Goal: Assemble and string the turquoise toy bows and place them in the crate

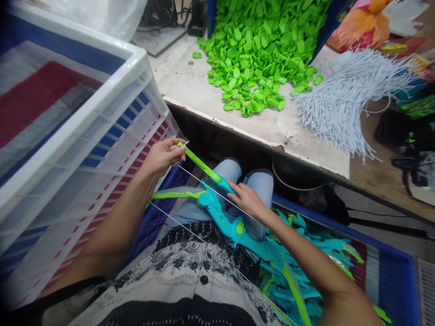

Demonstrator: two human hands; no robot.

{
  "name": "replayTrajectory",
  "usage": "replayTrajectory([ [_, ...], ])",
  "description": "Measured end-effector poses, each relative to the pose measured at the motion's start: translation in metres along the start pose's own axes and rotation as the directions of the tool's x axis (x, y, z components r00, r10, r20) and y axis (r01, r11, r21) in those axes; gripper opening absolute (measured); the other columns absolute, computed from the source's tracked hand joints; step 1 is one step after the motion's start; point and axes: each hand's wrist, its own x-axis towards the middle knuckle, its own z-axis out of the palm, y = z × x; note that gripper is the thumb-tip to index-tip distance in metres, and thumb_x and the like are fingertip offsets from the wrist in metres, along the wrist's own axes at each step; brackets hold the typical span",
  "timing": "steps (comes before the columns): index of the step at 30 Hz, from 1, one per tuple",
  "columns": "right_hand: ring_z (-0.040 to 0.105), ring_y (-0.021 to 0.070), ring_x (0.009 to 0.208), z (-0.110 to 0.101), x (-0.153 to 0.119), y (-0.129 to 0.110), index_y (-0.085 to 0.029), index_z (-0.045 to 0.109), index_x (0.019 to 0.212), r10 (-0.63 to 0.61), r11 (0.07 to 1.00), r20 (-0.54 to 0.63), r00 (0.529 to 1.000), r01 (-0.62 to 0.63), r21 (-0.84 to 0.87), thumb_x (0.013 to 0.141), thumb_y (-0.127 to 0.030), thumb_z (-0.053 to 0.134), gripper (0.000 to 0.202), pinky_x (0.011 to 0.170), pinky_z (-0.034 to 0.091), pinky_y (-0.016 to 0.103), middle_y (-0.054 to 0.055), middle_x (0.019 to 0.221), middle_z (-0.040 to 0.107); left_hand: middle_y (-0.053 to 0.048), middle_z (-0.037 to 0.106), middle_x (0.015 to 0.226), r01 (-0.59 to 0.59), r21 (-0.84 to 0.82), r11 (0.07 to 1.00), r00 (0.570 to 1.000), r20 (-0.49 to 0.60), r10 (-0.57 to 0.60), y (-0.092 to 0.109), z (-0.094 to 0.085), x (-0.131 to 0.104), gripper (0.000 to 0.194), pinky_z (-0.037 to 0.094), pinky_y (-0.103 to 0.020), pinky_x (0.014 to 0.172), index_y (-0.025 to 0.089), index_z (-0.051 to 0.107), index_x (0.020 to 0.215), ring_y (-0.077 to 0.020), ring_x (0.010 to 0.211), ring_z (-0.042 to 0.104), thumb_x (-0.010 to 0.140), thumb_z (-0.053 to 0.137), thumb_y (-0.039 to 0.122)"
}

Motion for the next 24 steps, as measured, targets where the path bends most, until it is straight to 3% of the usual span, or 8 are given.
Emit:
replayTrajectory([
  [2,0.057,0.0243,0.097,-0.015,0.019,-0.013,-0.021,0.053,0.129,-0.083,0.996,-0.183,0.980,0.085,0.003,0.092,-0.044,0.043,0.045,0.086,0.048,0.040,0.012,0.104,0.059,0.001,0.058,0.051,-0.007,-0.010,1.000,1.000,-0.012,0.007,0.000,0.003,-0.002,0.035,0.021,-0.017,0.035,0.013,0.060,0.090,-0.0026,0.035,0.033,0.066,0.075,0.033],
  [5,0.056,0.0202,0.098,-0.038,0.068,-0.044,-0.022,0.059,0.121,-0.223,0.951,-0.460,0.859,0.296,0.091,0.091,-0.037,0.049,0.036,0.087,0.047,0.036,0.010,0.105,0.058,0.002,0.058,0.050,-0.017,-0.006,1.000,1.000,-0.006,0.017,-0.001,0.006,-0.007,0.035,0.020,-0.017,0.035,0.014,0.061,0.090,-0.0031,0.035,0.034,0.066,0.075,0.035],
  [7,0.057,0.0158,0.089,-0.048,0.103,-0.066,-0.023,0.061,0.118,-0.305,0.874,-0.522,0.796,0.452,0.179,0.089,-0.035,0.053,0.033,0.080,0.048,0.031,0.007,0.103,0.059,0.002,0.057,0.050,-0.010,0.002,1.000,1.000,-0.004,0.010,-0.001,0.005,-0.010,0.036,0.021,-0.017,0.035,0.014,0.061,0.090,-0.0034,0.035,0.036,0.065,0.076,0.036],
  [9,0.057,0.0126,0.079,-0.052,0.130,-0.083,-0.021,0.065,0.107,-0.362,0.791,-0.533,0.765,0.555,0.258,0.087,-0.035,0.056,0.026,0.072,0.048,0.027,0.004,0.095,0.061,0.002,0.058,0.050,-0.007,-0.003,1.000,1.000,-0.002,0.007,-0.002,0.002,-0.013,0.037,0.021,-0.017,0.035,0.015,0.060,0.090,-0.0034,0.034,0.036,0.064,0.077,0.036],
  [12,0.056,0.0111,0.071,-0.049,0.150,-0.095,-0.018,0.067,0.087,-0.374,0.733,-0.548,0.748,0.601,0.320,0.085,-0.034,0.058,0.019,0.066,0.046,0.024,0.002,0.081,0.062,0.002,0.058,0.049,0.002,-0.023,1.000,1.000,0.004,-0.002,-0.002,-0.002,-0.015,0.038,0.021,-0.016,0.035,0.015,0.060,0.090,-0.0032,0.034,0.036,0.063,0.078,0.036],
  [19,0.054,0.0110,0.068,-0.044,0.149,-0.093,-0.015,0.063,0.074,-0.299,0.737,-0.583,0.755,0.571,0.362,0.084,-0.030,0.059,0.018,0.064,0.041,0.025,0.001,0.074,0.060,0.002,0.057,0.048,0.013,-0.051,0.999,1.000,-0.020,-0.014,-0.004,0.001,-0.015,0.038,0.022,-0.016,0.034,0.014,0.060,0.089,-0.0032,0.033,0.034,0.063,0.078,0.036],
  [24,0.050,0.0098,0.065,-0.046,0.143,-0.104,-0.016,0.061,0.068,-0.244,0.724,-0.567,0.787,0.537,0.433,0.080,-0.027,0.061,0.017,0.060,0.038,0.024,-0.001,0.070,0.057,0.002,0.057,0.050,-0.002,0.098,0.995,0.999,-0.034,0.005,-0.005,-0.001,-0.011,0.034,0.031,-0.018,0.037,0.016,0.060,0.090,-0.0070,0.035,0.041,0.067,0.073,0.037],
])
